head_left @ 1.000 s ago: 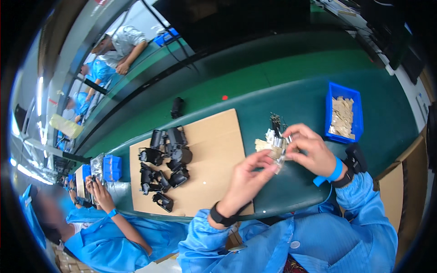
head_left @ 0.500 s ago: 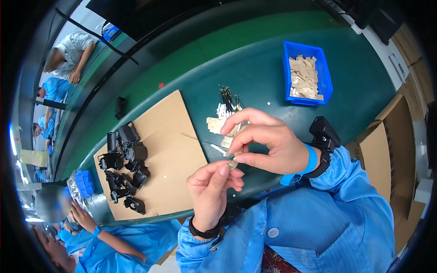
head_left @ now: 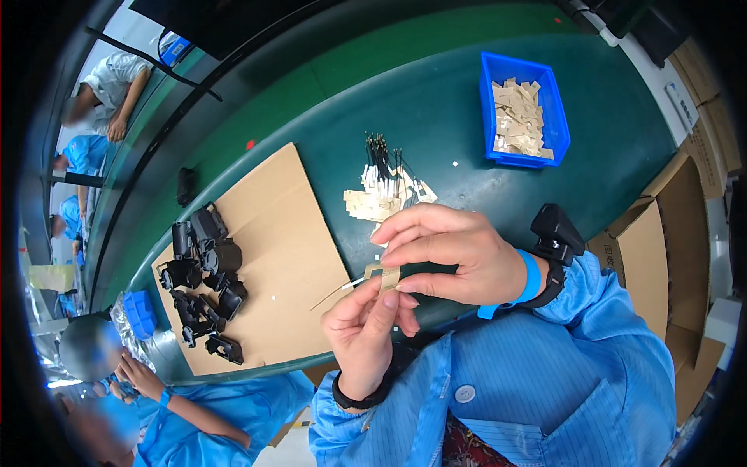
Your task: Assembling internal components, including pins and connectors, into a black plastic housing on an assembly line.
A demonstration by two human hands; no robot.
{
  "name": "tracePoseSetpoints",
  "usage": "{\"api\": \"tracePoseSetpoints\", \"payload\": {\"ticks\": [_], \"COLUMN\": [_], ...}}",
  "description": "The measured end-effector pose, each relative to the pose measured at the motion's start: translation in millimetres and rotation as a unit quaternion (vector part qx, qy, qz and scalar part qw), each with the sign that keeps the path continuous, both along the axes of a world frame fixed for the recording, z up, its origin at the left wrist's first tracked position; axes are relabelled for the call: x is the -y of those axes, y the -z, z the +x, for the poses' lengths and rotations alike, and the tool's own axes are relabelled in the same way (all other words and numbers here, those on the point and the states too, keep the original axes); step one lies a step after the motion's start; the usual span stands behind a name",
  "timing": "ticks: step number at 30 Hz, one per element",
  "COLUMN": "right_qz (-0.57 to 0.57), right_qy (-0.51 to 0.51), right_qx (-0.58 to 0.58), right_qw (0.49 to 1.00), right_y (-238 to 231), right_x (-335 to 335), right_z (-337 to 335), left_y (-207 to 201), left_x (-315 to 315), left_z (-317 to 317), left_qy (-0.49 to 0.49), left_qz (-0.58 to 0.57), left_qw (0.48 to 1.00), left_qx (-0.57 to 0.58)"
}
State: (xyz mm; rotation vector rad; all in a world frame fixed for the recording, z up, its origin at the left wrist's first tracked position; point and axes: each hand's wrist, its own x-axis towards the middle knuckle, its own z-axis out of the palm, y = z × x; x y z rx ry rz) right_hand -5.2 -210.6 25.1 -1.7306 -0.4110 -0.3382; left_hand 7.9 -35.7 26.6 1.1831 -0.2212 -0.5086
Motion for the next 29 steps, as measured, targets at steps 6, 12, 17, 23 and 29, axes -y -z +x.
{"api": "tracePoseSetpoints", "payload": {"ticks": [6, 12, 17, 23, 29], "right_qz": [0.047, 0.071, 0.058, -0.018, 0.101], "right_qy": [-0.020, -0.033, -0.018, 0.029, -0.118], "right_qx": [-0.059, -0.099, -0.114, -0.011, -0.185], "right_qw": [0.997, 0.992, 0.992, 0.999, 0.970], "right_y": [-3.2, -3.5, -2.3, 2.7, -2.1], "right_x": [-0.8, -2.9, -4.1, -2.3, 11.6], "right_z": [-1.1, -2.4, -4.7, -1.5, -3.0], "left_y": [2.4, 1.2, -2.3, 7.2, 1.3], "left_x": [3.5, 1.4, 1.7, -6.7, -9.8], "left_z": [0.0, -0.5, -4.5, -4.4, -2.4], "left_qy": [-0.018, -0.052, -0.066, -0.058, 0.005], "left_qz": [0.056, 0.144, 0.148, 0.207, 0.165], "left_qw": [0.996, 0.971, 0.977, 0.953, 0.975], "left_qx": [0.063, 0.184, 0.140, 0.216, 0.152]}}
